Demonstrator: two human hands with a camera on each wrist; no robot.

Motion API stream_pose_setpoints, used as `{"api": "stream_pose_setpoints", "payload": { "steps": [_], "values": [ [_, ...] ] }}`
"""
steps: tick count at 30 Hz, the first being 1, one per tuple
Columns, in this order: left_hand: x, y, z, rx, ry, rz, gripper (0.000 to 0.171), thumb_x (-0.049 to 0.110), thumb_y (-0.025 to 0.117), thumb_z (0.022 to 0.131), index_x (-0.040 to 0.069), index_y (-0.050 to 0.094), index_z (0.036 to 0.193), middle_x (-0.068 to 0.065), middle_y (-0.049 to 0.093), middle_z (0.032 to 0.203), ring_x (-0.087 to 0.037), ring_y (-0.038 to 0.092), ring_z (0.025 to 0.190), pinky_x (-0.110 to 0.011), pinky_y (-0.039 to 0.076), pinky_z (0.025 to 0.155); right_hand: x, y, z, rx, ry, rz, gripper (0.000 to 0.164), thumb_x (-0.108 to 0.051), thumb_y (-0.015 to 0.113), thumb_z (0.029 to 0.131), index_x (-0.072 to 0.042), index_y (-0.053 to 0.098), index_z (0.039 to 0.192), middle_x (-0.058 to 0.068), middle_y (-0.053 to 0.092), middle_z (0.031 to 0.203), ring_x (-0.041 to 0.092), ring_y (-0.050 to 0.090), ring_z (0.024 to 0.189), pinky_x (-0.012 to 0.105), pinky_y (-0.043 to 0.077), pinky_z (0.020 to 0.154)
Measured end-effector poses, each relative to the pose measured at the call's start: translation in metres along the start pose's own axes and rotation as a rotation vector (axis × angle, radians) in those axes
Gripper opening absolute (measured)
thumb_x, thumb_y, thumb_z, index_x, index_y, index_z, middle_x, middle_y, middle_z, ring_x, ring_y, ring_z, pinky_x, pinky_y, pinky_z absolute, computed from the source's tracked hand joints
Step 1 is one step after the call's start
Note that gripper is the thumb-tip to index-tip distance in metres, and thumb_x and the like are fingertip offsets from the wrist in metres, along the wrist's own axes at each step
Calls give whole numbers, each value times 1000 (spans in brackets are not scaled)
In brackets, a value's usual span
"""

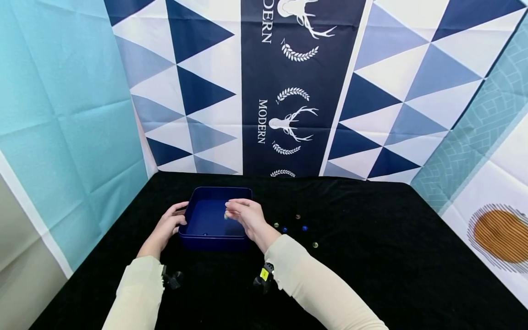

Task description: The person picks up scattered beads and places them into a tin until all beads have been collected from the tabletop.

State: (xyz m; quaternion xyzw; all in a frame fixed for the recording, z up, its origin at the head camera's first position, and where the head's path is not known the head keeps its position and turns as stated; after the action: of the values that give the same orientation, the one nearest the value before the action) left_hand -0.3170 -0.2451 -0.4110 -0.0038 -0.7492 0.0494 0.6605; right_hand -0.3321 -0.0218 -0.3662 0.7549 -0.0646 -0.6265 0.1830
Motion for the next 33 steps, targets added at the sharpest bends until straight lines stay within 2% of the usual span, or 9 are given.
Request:
{"api": "stream_pose_setpoints", "payload": {
  "steps": [11, 22, 27, 33],
  "values": [
    [0, 0, 0, 8, -3, 11, 68, -2, 44, 78, 6, 29, 144, -23, 30, 143, -33, 36, 121, -37, 38, 87, -2, -11, -5, -4, -20, -16, 23, 3, 67, 80, 7, 64, 103, 9, 66, 83, 12, 63, 66, 26, 52, 68],
    [-2, 0, 1, 1, 11, 7, 67, -2, 43, 80, 6, 29, 144, -23, 31, 143, -32, 38, 121, -35, 39, 85, -1, -33, -16, -13, -43, -22, 31, 2, 64, 82, 14, 57, 110, 11, 66, 83, 12, 63, 66, 24, 51, 68],
    [-3, -1, 1, 2, 9, 9, 67, -2, 43, 79, 7, 30, 144, -23, 31, 143, -31, 38, 120, -34, 39, 85, -1, -44, -23, -21, -71, -19, 31, 4, 62, 83, 17, 55, 111, 8, 65, 78, 12, 62, 66, 24, 51, 66],
    [-2, -1, 1, 0, 16, 2, 66, -3, 43, 80, 6, 29, 144, -23, 31, 143, -31, 38, 120, -33, 40, 84, -1, -60, -32, -4, -95, -11, 29, 6, 60, 83, 19, 55, 109, 12, 66, 81, 12, 62, 65, 24, 51, 65]
  ]
}}
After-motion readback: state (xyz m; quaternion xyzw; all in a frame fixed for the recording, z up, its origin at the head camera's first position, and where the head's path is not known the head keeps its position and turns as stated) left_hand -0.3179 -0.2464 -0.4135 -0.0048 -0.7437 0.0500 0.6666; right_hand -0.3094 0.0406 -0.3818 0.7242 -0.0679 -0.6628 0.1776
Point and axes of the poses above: each hand's wrist, its own z-axis towards the middle knuckle, its own y-axis out of the palm, x = y × z, the point moved 7 cm from there along z, towards the middle knuckle
